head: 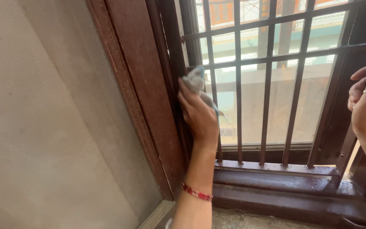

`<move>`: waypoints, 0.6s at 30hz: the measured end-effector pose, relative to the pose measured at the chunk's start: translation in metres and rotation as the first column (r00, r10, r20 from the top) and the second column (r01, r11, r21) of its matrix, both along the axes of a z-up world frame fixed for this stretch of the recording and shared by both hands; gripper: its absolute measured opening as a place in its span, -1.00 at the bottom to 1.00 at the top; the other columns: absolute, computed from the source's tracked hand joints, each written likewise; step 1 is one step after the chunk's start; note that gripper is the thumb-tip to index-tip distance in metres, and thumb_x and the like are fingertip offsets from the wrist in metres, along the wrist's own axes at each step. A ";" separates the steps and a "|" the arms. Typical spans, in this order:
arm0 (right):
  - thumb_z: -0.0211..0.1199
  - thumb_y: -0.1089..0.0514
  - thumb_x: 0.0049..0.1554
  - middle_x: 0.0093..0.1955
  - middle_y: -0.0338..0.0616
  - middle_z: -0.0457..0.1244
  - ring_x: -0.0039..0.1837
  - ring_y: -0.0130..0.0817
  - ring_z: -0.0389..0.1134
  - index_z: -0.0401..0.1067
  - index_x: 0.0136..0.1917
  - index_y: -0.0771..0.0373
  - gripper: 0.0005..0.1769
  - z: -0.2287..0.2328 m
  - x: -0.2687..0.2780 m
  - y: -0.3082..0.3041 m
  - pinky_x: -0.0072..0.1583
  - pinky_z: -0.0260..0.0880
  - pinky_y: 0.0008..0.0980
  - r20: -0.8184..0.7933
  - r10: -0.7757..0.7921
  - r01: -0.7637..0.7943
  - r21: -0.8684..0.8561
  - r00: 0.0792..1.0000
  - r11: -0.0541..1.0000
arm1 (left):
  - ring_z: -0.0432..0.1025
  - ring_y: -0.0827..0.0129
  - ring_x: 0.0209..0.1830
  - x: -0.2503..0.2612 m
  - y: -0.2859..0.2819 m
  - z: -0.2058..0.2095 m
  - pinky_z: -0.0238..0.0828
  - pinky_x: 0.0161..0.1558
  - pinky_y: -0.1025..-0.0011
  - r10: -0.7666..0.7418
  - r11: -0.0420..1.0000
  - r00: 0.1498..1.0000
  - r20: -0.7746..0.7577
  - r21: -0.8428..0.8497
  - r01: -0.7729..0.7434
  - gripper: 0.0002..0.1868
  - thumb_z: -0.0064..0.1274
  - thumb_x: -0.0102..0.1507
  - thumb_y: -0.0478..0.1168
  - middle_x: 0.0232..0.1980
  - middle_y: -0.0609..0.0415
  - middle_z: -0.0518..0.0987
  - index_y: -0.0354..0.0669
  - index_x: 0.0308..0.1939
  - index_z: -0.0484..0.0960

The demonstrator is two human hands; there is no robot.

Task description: The person wipes a window with a cloth, moving the cloth across the glass and along the metal frame. The person repeatedly wipes the same sections of the window and frame throughout the clip.

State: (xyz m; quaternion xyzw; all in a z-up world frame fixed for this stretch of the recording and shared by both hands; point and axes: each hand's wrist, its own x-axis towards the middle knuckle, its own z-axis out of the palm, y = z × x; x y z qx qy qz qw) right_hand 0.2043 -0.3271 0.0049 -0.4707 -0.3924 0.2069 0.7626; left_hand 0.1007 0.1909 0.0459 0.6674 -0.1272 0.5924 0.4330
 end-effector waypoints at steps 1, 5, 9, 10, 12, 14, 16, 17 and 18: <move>-0.04 0.00 0.46 0.06 0.46 0.31 0.20 0.42 0.34 0.18 0.55 0.20 -0.53 0.000 -0.002 0.004 0.08 0.47 0.45 0.003 0.025 -0.025 0.010 1.000 1.000 | 0.46 -0.10 0.27 0.001 -0.001 -0.010 0.44 0.23 0.13 -0.008 1.000 1.000 -0.007 -0.001 0.008 -0.39 -0.25 0.44 -0.42 0.39 -0.33 0.35 -0.37 0.56 -0.05; -0.15 0.01 0.52 -0.05 0.21 0.22 0.00 0.04 0.26 0.20 0.40 0.27 -0.64 -0.009 -0.040 0.050 -0.03 0.33 0.01 0.350 -0.799 0.843 0.044 0.489 0.536 | 0.46 -0.21 0.21 -0.017 0.009 -0.063 0.44 0.21 -0.01 0.037 0.996 0.998 -0.052 0.079 -0.032 -0.39 -0.20 0.39 -0.42 0.29 -0.43 0.38 -0.47 0.50 0.00; -0.26 0.06 0.61 -0.14 -0.02 0.10 -0.20 -0.35 0.11 0.21 0.26 0.40 -0.64 -0.003 -0.123 0.181 -0.15 0.10 -0.44 0.438 -0.874 0.959 0.268 -0.210 -0.096 | 0.46 -0.26 0.15 -0.039 0.020 -0.115 0.43 0.16 -0.10 0.042 0.990 0.979 -0.201 0.137 -0.015 -0.42 -0.18 0.37 -0.40 0.23 -0.45 0.41 -0.48 0.46 0.07; -0.20 0.09 0.60 -0.10 -0.07 0.11 -0.16 -0.42 0.14 0.17 0.28 0.40 -0.70 0.006 -0.140 0.198 -0.13 0.14 -0.49 0.417 -0.882 0.949 0.302 -0.220 -0.094 | 0.43 -0.29 0.16 -0.044 0.021 -0.127 0.40 0.15 -0.11 0.056 0.988 0.964 -0.260 0.151 -0.017 -0.39 -0.15 0.34 -0.38 0.24 -0.47 0.39 -0.49 0.44 0.06; -0.08 0.12 0.58 0.03 -0.14 0.16 -0.04 -0.50 0.24 0.07 0.38 0.37 -0.73 0.018 -0.165 0.228 -0.06 0.28 -0.53 0.362 -0.900 0.937 0.327 -0.244 -0.122 | 0.38 -0.35 0.17 -0.056 0.023 -0.146 0.35 0.15 -0.15 0.087 0.984 0.927 -0.366 0.178 -0.022 -0.33 -0.10 0.27 -0.34 0.26 -0.52 0.34 -0.53 0.41 0.04; 0.02 0.21 0.48 0.25 0.03 0.14 0.17 -0.35 0.28 -0.09 0.52 0.39 -0.52 0.014 -0.185 0.259 0.16 0.35 -0.39 0.429 -0.791 0.882 0.376 -0.437 -0.283 | 0.47 -0.14 0.21 -0.072 0.024 -0.158 0.40 0.20 0.03 -0.159 0.984 0.855 -0.494 -0.010 0.177 -0.44 -0.31 0.37 -0.30 0.32 -0.37 0.38 -0.39 0.47 0.08; 0.08 0.22 0.35 0.43 0.30 -0.02 0.37 -0.08 0.10 -0.30 0.58 0.45 -0.25 -0.008 -0.204 0.296 0.40 0.14 -0.17 0.587 -0.573 0.817 0.474 -0.571 -0.329 | 0.40 -0.14 0.34 -0.086 0.020 -0.159 0.32 0.31 0.05 -0.163 0.983 0.889 -0.428 0.006 0.183 -0.43 -0.37 0.42 -0.30 0.42 -0.38 0.33 -0.36 0.53 0.04; 0.10 0.15 0.31 0.47 0.40 -0.11 0.45 0.04 -0.02 -0.42 0.58 0.47 -0.13 -0.020 -0.209 0.319 0.46 -0.05 -0.09 0.664 -0.505 0.831 0.489 -0.552 -0.266 | 0.30 -0.24 0.44 -0.094 0.016 -0.159 0.21 0.39 -0.02 -0.044 0.991 0.952 -0.304 0.108 0.081 -0.38 -0.32 0.42 -0.33 0.49 -0.47 0.25 -0.40 0.56 -0.03; 0.11 0.08 0.27 0.52 0.50 -0.19 0.53 0.16 -0.14 -0.53 0.58 0.49 -0.01 -0.032 -0.214 0.344 0.52 -0.23 -0.01 0.732 -0.427 0.845 0.496 -0.531 -0.200 | 0.19 -0.34 0.55 -0.100 0.010 -0.155 0.09 0.47 -0.08 0.066 0.980 0.984 -0.163 0.195 -0.033 -0.32 -0.27 0.41 -0.35 0.56 -0.55 0.17 -0.44 0.59 -0.09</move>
